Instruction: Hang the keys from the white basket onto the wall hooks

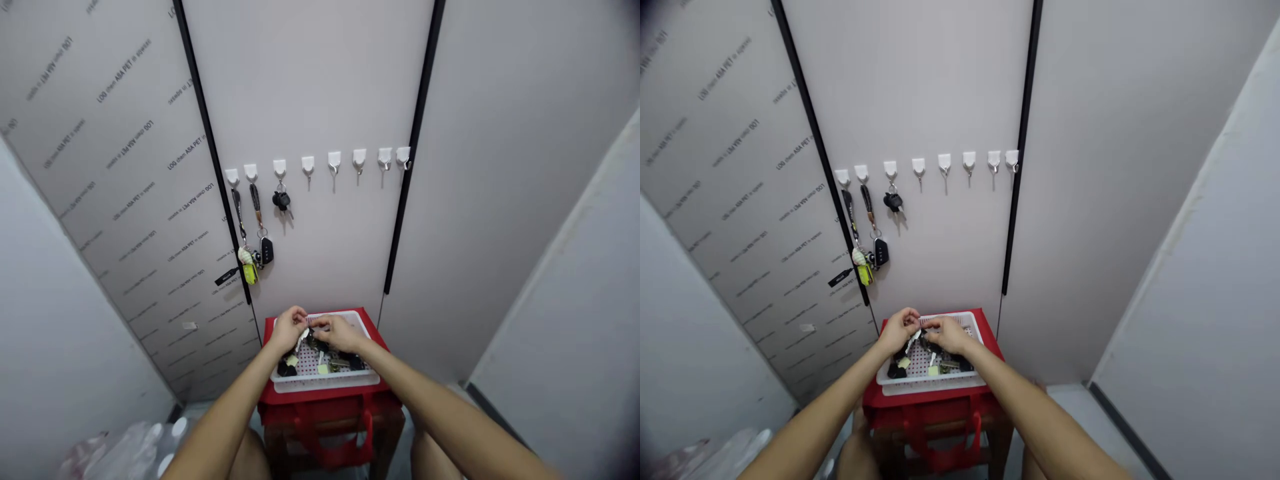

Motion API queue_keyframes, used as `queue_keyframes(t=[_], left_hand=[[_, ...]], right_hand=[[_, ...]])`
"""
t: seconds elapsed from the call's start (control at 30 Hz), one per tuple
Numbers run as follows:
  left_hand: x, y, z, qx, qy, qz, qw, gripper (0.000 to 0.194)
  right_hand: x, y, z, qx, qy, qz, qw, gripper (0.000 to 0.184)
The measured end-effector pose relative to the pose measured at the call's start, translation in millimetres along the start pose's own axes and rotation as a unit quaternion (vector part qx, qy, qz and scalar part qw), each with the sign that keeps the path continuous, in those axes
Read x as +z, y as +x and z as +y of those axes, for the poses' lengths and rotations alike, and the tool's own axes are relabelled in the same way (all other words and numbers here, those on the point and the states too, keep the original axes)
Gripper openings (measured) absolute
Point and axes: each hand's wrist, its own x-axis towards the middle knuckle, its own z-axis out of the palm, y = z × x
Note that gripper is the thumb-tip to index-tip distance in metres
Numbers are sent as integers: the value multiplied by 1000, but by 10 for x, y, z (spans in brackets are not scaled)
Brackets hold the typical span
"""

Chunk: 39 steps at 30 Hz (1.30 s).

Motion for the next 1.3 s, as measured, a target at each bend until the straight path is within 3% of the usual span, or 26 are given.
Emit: queue_keyframes(t=[0.1,0.27,0.4,0.67,0.93,1.07,1.3], left_hand=[[-12,54,69,-3,-41,-3,999,13],[-5,199,289,1,-55,6,998,12],[-53,374,600,26,15,72,997,8],[-299,683,1319,198,150,195,949,13],[-540,995,1978,266,208,270,901,27],[-574,1076,2133,255,224,281,898,31],[-558,1120,2180,223,268,266,899,31]], right_hand=[[21,34,-62,16,52,28,998,25],[-105,125,-157,44,53,79,994,17],[-339,335,-306,25,52,124,991,18],[-985,894,-996,-26,-24,274,961,16],[-1424,1281,-1591,-73,-50,403,911,18],[-1527,1385,-1727,-65,-47,437,896,16],[-1594,1503,-1689,-41,-68,457,886,12]])
